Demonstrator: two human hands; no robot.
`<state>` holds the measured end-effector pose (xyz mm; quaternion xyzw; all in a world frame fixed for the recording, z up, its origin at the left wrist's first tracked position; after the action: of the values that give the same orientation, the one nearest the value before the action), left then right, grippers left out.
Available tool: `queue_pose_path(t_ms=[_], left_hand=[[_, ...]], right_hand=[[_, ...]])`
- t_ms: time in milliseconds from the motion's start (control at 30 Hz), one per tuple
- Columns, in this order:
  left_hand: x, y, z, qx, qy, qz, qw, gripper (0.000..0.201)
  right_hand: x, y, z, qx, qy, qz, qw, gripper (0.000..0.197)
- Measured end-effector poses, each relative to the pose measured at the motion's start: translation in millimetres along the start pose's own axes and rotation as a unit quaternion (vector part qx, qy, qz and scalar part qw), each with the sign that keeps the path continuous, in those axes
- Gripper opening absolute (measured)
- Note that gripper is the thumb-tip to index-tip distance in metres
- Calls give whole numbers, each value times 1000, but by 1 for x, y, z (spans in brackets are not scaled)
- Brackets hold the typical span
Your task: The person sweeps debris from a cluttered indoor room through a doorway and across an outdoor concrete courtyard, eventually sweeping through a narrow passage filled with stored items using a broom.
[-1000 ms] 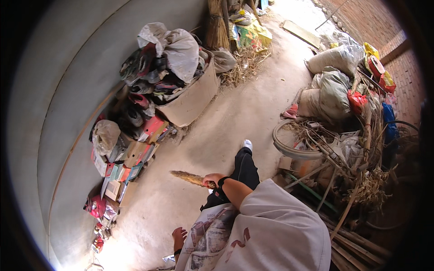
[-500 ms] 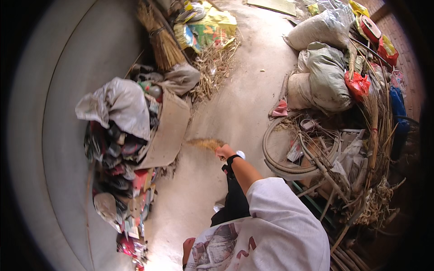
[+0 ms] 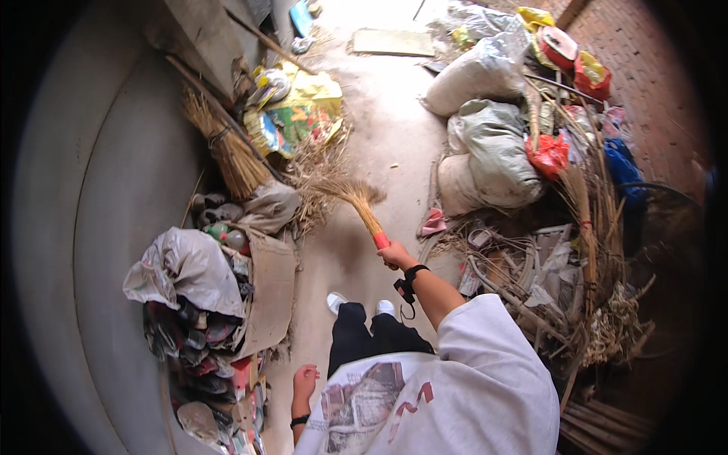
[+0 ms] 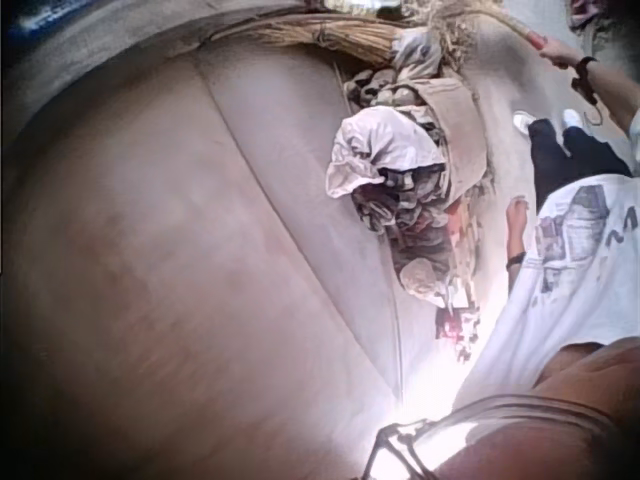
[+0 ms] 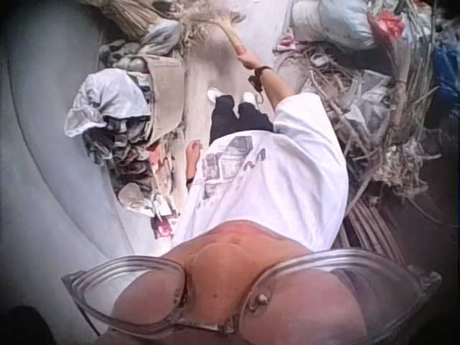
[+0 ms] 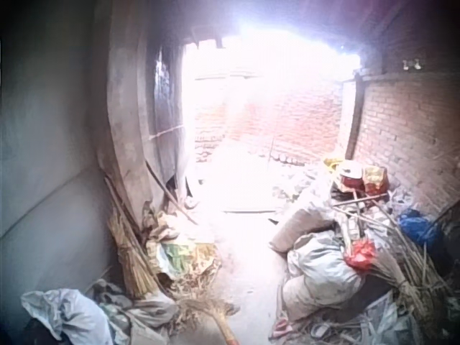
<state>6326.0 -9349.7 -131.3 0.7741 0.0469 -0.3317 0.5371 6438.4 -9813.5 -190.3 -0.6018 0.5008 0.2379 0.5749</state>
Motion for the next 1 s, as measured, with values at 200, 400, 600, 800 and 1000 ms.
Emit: queue_pose_path(t_ms=[200, 400, 600, 800, 1000], left_hand=[[140, -3, -51, 18, -79, 10, 997, 14], [208, 84, -87, 9, -12, 87, 996, 15], [225, 57, -98, 26, -45, -25, 998, 16], [213, -6, -126, 294, -198, 126, 927, 17], [244, 78, -104, 232, -44, -64, 970, 20]], right_hand=[[-2, 49, -47, 442, -134, 109, 880, 14], [-8, 36, -76, 511, -42, 106, 852, 20], [42, -4, -116, 568, -43, 106, 815, 29], [144, -64, -139, 575, -29, 149, 804, 25], [282, -89, -116, 581, -158, 179, 778, 20]])
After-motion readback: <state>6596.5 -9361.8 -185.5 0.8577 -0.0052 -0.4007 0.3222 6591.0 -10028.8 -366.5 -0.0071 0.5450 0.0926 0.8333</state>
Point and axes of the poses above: each hand's wrist, its own x-axis towards the middle knuckle, its own z-axis out of the palm, y = z × x, the point moved 1 cm from there along x, towards the middle knuckle, and after that the axes turned 12 degrees about z, right-handed, at the moved point
